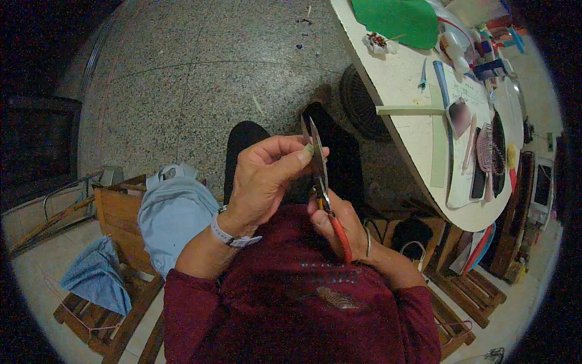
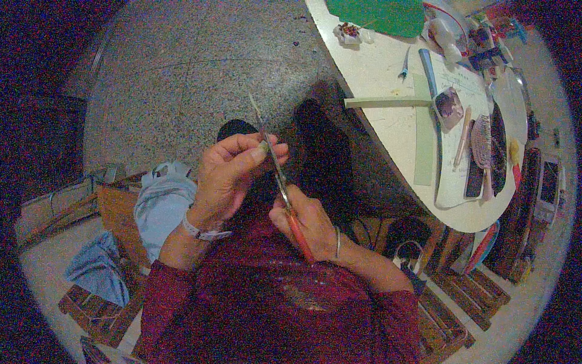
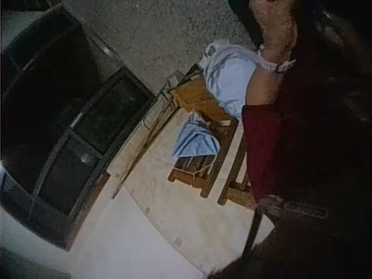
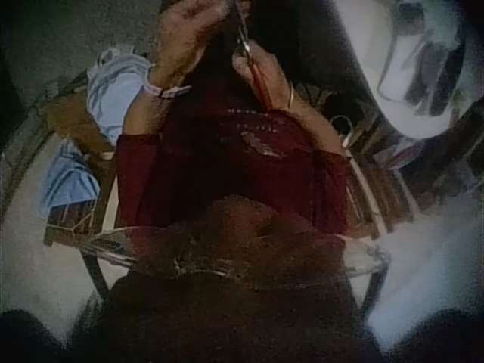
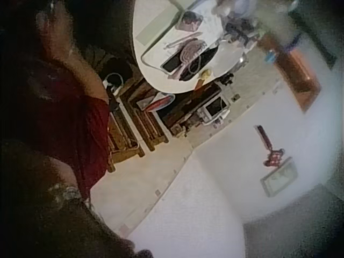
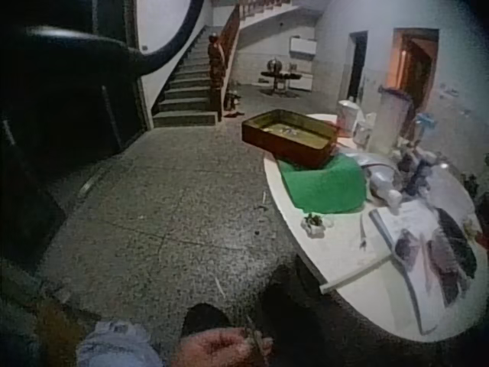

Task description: The person uses red-handled scissors to cut a long, thin strip of light green paper into small pieces. They hold the strip with their left hand and cut repeatedly with their right hand, dropping the cut pieces onto a table.

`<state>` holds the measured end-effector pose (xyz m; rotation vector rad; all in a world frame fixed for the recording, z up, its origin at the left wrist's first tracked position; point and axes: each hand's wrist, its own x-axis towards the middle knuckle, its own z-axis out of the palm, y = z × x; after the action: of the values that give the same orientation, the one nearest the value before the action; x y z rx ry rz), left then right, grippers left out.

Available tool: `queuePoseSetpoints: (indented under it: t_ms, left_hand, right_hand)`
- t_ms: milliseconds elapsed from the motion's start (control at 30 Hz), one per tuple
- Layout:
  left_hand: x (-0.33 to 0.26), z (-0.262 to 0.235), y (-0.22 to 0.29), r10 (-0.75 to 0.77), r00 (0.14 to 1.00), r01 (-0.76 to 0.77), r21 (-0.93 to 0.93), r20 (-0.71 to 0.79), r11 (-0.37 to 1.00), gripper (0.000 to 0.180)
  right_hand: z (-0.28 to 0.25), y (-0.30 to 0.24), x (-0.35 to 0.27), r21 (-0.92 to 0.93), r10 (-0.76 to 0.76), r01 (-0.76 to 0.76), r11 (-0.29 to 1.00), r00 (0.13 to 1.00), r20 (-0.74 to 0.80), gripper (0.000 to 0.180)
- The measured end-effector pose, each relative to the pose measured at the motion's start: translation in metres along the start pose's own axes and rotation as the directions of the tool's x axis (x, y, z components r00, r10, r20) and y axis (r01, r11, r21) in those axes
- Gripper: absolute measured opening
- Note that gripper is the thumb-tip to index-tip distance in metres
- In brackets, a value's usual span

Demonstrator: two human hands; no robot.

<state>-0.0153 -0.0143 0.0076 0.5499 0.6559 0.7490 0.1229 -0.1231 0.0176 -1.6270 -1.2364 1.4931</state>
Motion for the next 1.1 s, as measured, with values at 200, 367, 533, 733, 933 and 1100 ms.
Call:
queuePoseSetpoints:
  t_ms: [200, 367, 533, 733, 933, 1100]
  left_hand:
    - [0.0009, -0.0029, 0.0, 0.007, 1.0, -0.007, 0.007, 0.018, 1.0, 0.022]
    - [0.0003, 0.0012, 0.0062, -0.01, 1.0, 0.01, -0.031, -0.002, 0.999, 0.011]
    - [0.0022, -0.0008, 0.0071, 0.002, 1.0, -0.002, -0.003, 0.02, 1.0, 0.011]
    - [0.0029, -0.0036, 0.0072, 0.01, 1.0, -0.011, 0.062, 0.021, 0.998, 0.009]
    - [0.002, -0.0035, 0.0069, 0.011, 1.0, -0.012, 0.028, 0.021, 1.0, 0.01]
    - [0.002, -0.0016, 0.0073, -0.012, 1.0, 0.012, -0.008, 0.01, 1.0, 0.013]
  right_hand:
    - [0.0009, 0.0038, 0.0006, 0.003, -0.024, 0.024, 1.0, 1.0, -0.003, 0.021]
    - [0.0006, 0.001, 0.0006, 0.019, 0.002, -0.003, 1.0, 1.0, 0.007, 0.02]
    - [-0.0013, -0.0001, 0.0018, -0.006, -0.018, 0.018, 1.0, 1.0, 0.016, 0.02]
    - [-0.0013, 0.0036, 0.0041, -0.018, -0.014, 0.014, 1.0, 1.0, 0.013, 0.022]
    - [-0.0021, 0.004, 0.0024, 0.027, 0.001, -0.002, 1.0, 0.999, 0.036, 0.023]
    - [-0.0032, 0.0049, 0.0023, 0.04, -0.01, 0.008, 0.999, 0.999, 0.045, 0.024]
